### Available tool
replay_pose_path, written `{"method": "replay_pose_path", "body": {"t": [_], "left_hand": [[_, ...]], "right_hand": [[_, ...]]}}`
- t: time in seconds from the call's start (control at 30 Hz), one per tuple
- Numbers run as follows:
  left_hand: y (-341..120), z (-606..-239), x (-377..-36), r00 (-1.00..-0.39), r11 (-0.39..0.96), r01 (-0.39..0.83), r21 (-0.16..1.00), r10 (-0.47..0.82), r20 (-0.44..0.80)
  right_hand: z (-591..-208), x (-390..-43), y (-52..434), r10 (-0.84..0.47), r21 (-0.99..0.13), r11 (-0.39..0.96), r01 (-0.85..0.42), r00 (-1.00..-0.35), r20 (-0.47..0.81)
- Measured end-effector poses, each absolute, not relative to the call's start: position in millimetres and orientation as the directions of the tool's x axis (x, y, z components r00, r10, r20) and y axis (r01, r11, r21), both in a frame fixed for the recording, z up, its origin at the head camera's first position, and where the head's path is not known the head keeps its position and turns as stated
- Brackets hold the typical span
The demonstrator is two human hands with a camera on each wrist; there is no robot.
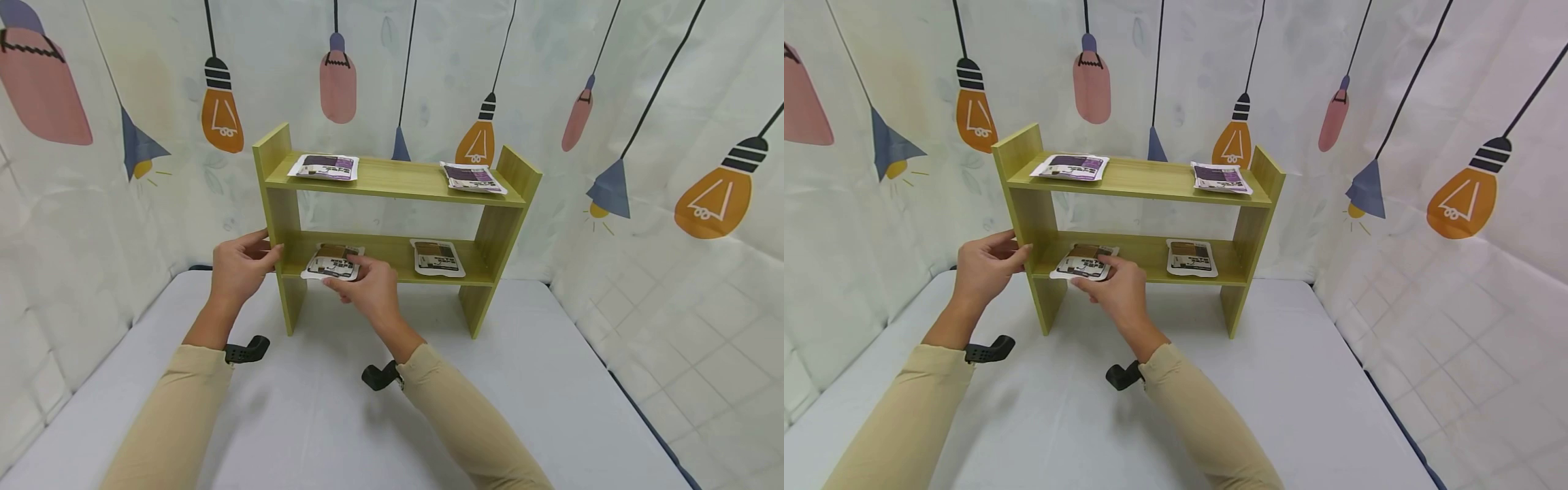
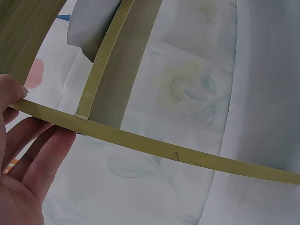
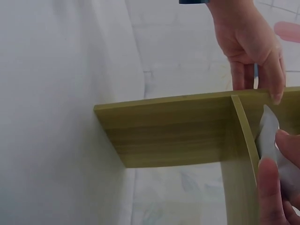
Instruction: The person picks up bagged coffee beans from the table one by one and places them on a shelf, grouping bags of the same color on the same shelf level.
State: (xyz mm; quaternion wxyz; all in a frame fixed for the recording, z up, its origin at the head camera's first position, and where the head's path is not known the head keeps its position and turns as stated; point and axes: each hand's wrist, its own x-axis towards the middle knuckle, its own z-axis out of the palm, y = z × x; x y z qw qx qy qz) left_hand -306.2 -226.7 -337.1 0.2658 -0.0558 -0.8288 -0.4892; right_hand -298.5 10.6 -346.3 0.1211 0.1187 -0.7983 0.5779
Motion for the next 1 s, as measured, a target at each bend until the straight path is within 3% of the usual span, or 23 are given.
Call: {"method": "replay_pose_path", "body": {"t": [0.23, 1.0], "left_hand": [[-227.0, -337.4, -305.9, -0.85, 0.51, 0.363, 0.78, -0.16, 0.501], [-227.5, -336.9, -307.7, -0.85, 0.518, 0.357, 0.777, -0.164, 0.5]], "right_hand": [[-346.3, -301.5, 9.7, -0.05, -0.903, 0.265, -0.339, -0.94, 0.338], [-341.3, -305.7, 8.9, -0.065, -0.87, 0.372, -0.325, -0.944, 0.325]]}}
